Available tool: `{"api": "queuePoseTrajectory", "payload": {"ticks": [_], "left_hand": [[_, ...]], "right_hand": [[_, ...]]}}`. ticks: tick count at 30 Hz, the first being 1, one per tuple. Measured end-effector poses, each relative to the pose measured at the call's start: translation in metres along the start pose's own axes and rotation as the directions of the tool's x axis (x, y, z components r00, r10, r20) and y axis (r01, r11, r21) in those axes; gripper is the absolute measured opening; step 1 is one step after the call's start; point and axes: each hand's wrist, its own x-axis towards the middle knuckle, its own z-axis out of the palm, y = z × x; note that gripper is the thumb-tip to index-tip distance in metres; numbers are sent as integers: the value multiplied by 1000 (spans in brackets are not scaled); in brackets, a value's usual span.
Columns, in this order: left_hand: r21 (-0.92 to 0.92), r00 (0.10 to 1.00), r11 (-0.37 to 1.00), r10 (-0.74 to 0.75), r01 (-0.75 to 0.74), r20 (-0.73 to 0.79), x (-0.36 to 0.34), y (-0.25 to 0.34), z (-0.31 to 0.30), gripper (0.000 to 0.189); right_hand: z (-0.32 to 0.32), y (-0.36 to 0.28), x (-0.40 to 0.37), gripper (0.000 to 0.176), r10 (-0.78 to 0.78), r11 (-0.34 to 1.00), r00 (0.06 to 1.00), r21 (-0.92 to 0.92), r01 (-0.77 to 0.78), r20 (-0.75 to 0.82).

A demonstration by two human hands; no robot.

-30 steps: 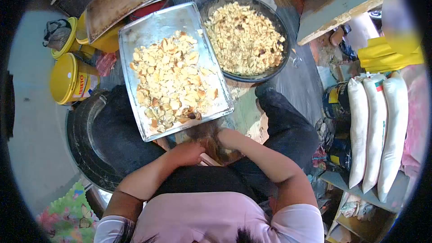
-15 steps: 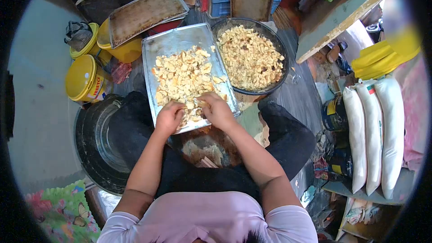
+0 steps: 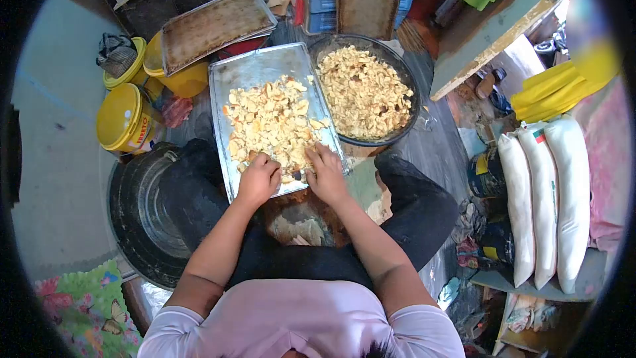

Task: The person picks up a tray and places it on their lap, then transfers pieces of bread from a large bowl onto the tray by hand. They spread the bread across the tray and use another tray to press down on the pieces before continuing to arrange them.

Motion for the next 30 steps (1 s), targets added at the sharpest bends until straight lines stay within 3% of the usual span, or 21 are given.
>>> {"api": "queuePoseTrajectory", "payload": {"ticks": [2,7,11,16,19,21,23,30], "left_hand": [[-33,1000,999,-12,11,-15,0,-1,-1,15],[-124,983,989,60,-83,-174,3,-15,-17,15],[-40,975,998,42,-52,-220,7,-25,-49,21],[18,992,1000,-6,8,-123,-2,-38,-59,27],[85,996,996,27,-21,-82,-16,-33,-48,31],[30,997,997,64,-65,36,-22,-26,-36,38],[234,980,953,172,-192,102,-24,-16,-19,51],[377,967,901,141,-214,213,-18,-12,19,68]], "right_hand": [[1,4,-1,50,-17,1000,998,-4,17,63],[-8,15,27,48,16,993,1000,121,-16,3],[-9,39,64,46,64,985,997,165,-57,-38],[2,47,69,46,47,998,995,33,-50,86],[0,41,51,46,94,984,985,136,-114,147],[0,34,37,50,102,987,982,108,-120,161],[0,26,25,53,119,990,982,54,-128,144],[6,17,10,59,165,986,977,-20,-164,138]]}}
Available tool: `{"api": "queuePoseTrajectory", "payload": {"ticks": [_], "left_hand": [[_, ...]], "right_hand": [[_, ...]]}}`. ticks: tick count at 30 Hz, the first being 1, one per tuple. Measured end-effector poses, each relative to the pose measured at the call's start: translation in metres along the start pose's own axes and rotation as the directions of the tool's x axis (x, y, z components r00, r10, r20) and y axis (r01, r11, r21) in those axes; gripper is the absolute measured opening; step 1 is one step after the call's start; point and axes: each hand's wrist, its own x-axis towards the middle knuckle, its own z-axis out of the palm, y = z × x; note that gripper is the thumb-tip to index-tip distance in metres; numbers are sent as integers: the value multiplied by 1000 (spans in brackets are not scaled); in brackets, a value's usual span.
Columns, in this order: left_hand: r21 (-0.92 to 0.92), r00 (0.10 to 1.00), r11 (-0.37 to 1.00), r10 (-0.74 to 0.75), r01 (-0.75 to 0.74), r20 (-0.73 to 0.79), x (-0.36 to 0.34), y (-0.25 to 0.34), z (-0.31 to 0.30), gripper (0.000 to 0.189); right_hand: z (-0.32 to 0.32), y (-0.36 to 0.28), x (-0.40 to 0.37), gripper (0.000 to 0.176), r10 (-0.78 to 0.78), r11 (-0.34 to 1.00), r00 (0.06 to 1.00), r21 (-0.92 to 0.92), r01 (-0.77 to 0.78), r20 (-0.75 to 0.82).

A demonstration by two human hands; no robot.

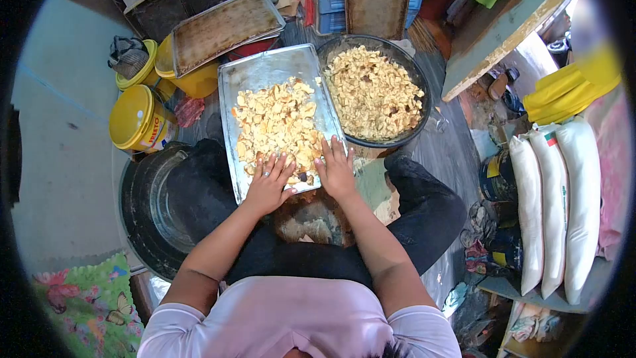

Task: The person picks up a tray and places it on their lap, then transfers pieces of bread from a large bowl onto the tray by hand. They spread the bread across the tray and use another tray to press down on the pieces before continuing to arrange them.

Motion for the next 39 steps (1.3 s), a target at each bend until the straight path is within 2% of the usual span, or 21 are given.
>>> {"api": "queuePoseTrajectory", "payload": {"ticks": [4,6,9,11,14,17,19,21,22,23,25,26,27,29,30,31,34,35,37,39], "left_hand": [[-8,1000,1000,6,-6,-11,-1,0,2,68],[0,1000,1000,-1,1,-16,-2,0,-1,68],[-32,1000,999,11,-12,-24,1,-4,-15,67],[-115,999,993,-29,24,-39,4,-10,-32,64],[-107,997,992,-74,70,-37,12,-25,-43,58],[-97,995,990,-100,101,9,24,-40,-52,56],[-84,994,990,-106,109,40,33,-48,-49,56],[-102,993,988,-112,116,46,39,-53,-46,57],[-120,991,985,-122,128,57,42,-55,-44,57],[-120,991,984,-123,128,53,43,-56,-41,57],[-136,986,980,-132,145,106,43,-55,-32,57],[-154,986,977,-136,149,92,42,-55,-27,55],[-161,986,976,-133,148,98,43,-55,-28,55],[-181,985,969,-156,166,73,43,-53,-30,53],[-186,985,968,-154,166,77,44,-53,-31,53],[-202,986,966,-155,164,59,46,-53,-32,52],[-240,990,961,-140,140,19,49,-55,-27,52],[-258,991,958,-131,124,-10,49,-55,-25,51],[-270,992,956,-122,110,-29,50,-53,-26,51],[-295,991,951,-114,91,-62,51,-53,-25,49]], "right_hand": [[0,-8,-1,59,3,1000,999,6,-3,-51],[-3,-12,-1,60,-107,985,988,-121,120,111],[-3,-15,4,61,-69,986,991,-146,86,117],[-5,-17,10,60,-78,992,995,-93,84,60],[-13,-22,34,54,-180,984,984,-5,180,-7],[-18,-33,65,54,-205,978,976,-23,207,69],[-10,-39,84,55,-214,977,976,24,213,33],[-3,-44,99,56,-173,983,982,75,167,73],[2,-48,103,50,-166,981,986,104,166,-13],[4,-47,105,50,-169,980,986,102,170,-14],[3,-48,108,35,-99,994,984,71,89,145],[5,-42,109,24,-110,982,991,163,97,71],[4,-35,109,24,-103,983,992,160,90,77],[0,-18,109,23,-85,890,996,450,77,-2],[0,-12,107,21,-56,863,990,492,115,-132],[-2,-4,108,21,-53,865,990,490,111,-130],[-12,18,106,15,201,771,968,633,-62,-151],[-14,24,105,15,209,771,966,633,-69,-150],[-15,34,106,16,299,725,954,642,-247,30],[-12,37,108,17,321,732,944,613,-297,74]]}}
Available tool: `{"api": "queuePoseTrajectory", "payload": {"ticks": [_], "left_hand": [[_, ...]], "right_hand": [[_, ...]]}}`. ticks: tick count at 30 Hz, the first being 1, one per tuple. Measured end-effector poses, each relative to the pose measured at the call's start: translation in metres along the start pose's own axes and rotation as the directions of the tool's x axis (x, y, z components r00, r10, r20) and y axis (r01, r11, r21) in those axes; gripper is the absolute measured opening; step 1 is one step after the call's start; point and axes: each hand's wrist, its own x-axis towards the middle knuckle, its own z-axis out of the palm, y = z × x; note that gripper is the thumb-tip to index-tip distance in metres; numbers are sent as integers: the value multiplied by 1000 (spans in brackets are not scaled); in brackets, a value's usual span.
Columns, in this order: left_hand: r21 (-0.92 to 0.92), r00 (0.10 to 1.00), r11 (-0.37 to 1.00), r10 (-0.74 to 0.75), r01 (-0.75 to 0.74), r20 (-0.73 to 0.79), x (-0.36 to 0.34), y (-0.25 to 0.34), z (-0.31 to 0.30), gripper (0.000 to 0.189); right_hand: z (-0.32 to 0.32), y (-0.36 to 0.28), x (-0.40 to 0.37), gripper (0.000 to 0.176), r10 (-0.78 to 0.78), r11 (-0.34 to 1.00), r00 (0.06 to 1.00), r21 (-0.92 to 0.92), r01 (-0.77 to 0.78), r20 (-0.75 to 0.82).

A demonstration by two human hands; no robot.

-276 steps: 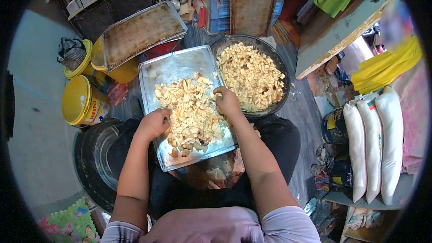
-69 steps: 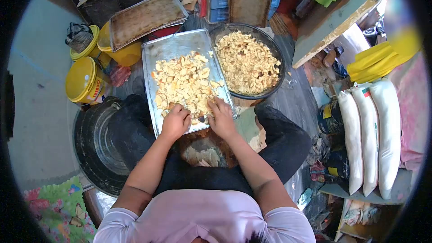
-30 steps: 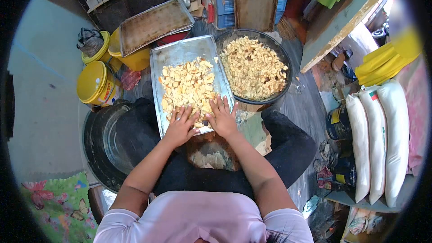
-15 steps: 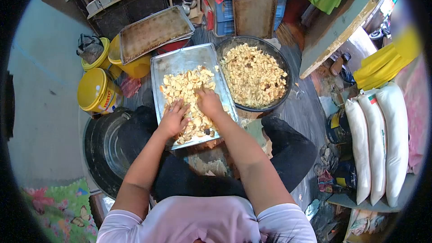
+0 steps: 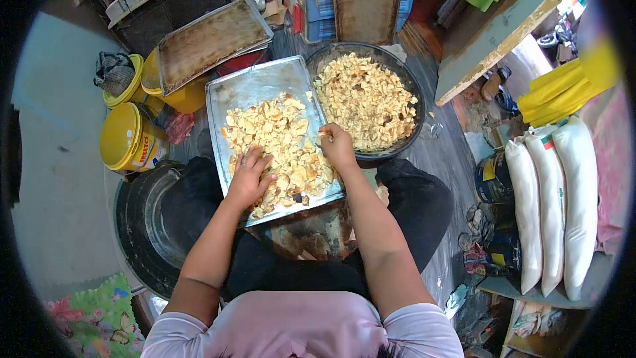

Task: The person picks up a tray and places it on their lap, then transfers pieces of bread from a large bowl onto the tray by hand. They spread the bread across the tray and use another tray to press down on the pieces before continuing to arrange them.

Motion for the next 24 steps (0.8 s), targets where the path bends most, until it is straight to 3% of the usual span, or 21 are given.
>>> {"api": "queuePoseTrajectory", "payload": {"ticks": [3,5,9,11,14,15,16,18,20,22,23,24], "left_hand": [[-7,999,1000,28,-28,-34,1,2,-1,47],[2,999,999,32,-32,-32,1,2,1,46],[14,999,999,34,-34,-14,1,2,2,43],[12,999,999,35,-35,-20,1,4,0,43],[13,997,998,56,-55,-55,1,0,2,42],[15,994,997,76,-75,-81,1,-1,3,41],[15,994,997,73,-72,-80,1,-3,2,41],[-23,990,999,35,-39,-139,2,-7,-1,41],[8,989,1000,21,-20,-149,1,-13,-3,42],[44,982,999,-7,15,-187,2,-16,-7,42],[56,989,998,-10,18,-146,1,-19,-11,43],[56,989,998,-13,22,-148,0,-21,-13,43]], "right_hand": [[7,-1,-3,19,-115,993,993,-42,113,-41],[9,-4,-4,20,-210,951,974,-213,223,83],[14,-14,-9,19,-288,892,945,-315,323,154],[16,-19,-11,22,-460,788,883,-415,455,95],[16,-29,0,30,-370,894,929,-274,355,-3],[16,-36,2,38,-331,933,943,-140,331,25],[19,-33,8,38,-328,934,944,-139,329,27],[28,-27,19,37,-554,790,829,-269,551,70],[32,-22,18,36,-524,778,844,-336,530,116],[30,-31,13,37,-346,728,884,-504,464,314],[28,-36,11,37,-235,763,915,-521,382,327],[29,-36,11,37,-236,762,914,-521,385,330]]}}
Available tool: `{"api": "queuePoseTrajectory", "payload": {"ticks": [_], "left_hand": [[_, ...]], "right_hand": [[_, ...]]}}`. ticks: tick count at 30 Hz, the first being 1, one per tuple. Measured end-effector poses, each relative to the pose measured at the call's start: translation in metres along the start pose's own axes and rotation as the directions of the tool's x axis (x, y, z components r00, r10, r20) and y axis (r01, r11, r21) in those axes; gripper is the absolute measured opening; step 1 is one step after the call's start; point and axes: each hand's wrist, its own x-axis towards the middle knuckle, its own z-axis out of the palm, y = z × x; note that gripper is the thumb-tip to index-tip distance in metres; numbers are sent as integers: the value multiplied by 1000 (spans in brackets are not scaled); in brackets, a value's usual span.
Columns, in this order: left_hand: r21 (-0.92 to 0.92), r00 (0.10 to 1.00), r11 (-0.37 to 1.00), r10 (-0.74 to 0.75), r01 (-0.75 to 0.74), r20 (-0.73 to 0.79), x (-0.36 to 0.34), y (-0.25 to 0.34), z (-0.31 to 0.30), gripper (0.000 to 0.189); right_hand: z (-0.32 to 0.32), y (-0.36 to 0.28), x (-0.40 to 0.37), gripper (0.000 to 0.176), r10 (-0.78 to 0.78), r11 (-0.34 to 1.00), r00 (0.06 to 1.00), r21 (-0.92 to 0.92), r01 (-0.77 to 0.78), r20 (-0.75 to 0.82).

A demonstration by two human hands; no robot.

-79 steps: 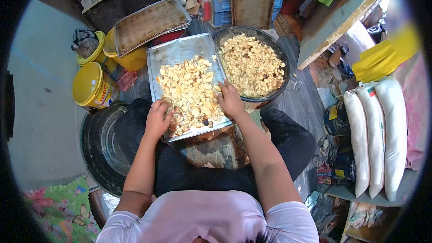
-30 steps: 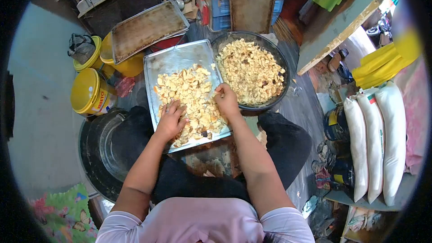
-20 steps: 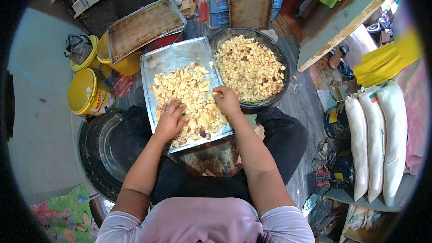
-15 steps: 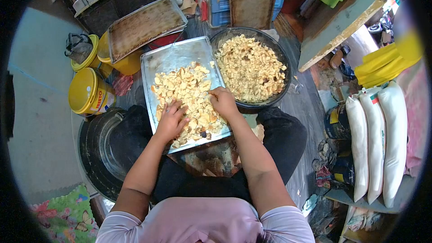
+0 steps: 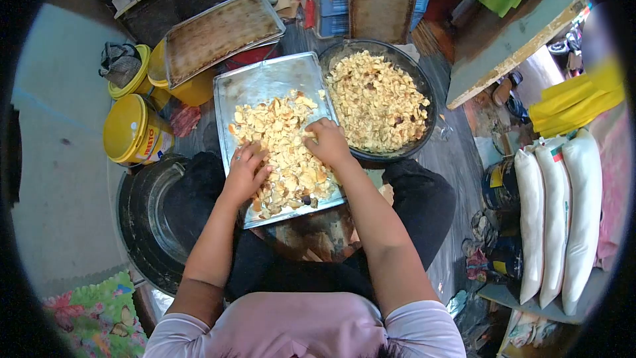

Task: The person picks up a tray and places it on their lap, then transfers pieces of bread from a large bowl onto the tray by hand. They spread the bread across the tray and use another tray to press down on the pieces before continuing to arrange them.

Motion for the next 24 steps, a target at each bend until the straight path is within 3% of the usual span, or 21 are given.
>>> {"api": "queuePoseTrajectory", "payload": {"ticks": [2,3,5,8,10,12,14,15,16,18,20,22,24], "left_hand": [[-111,999,993,-27,25,-20,3,-6,-5,44],[-123,993,992,-6,-9,-121,8,-11,-9,41],[-135,981,990,-57,32,-183,21,-22,-16,42],[-133,958,986,-134,103,-255,46,-48,-22,46],[-223,939,960,-228,172,-258,63,-66,-14,50],[-228,948,959,-220,167,-231,73,-77,-9,53],[-194,987,973,-140,123,-76,75,-76,-4,54],[-51,988,988,-142,146,64,72,-75,-5,56],[-53,987,987,-149,153,64,68,-76,-3,56],[67,991,994,-89,82,104,56,-74,1,58],[68,989,993,-105,99,101,41,-72,-1,58],[79,988,991,-117,109,105,27,-68,-4,59],[75,977,984,-172,163,123,17,-61,-4,59]], "right_hand": [[1,1,0,37,-47,996,991,70,56,-128],[1,2,5,37,-50,996,991,70,59,-128],[3,4,23,42,-83,995,948,-74,63,-307],[3,11,62,50,-72,997,920,6,81,-385],[6,17,78,58,-70,997,944,12,77,-321],[11,16,85,62,-68,998,981,-15,67,-180],[14,15,78,66,-137,990,982,3,139,-131],[7,5,67,67,-184,982,982,-39,182,-43],[4,-1,57,67,-226,970,973,-80,229,50],[6,2,44,66,-253,962,964,-79,259,79],[2,-1,33,62,-258,962,954,-51,268,154],[-3,-4,25,58,-265,961,954,-43,274,140],[-4,-7,21,56,-280,959,960,39,280,-6]]}}
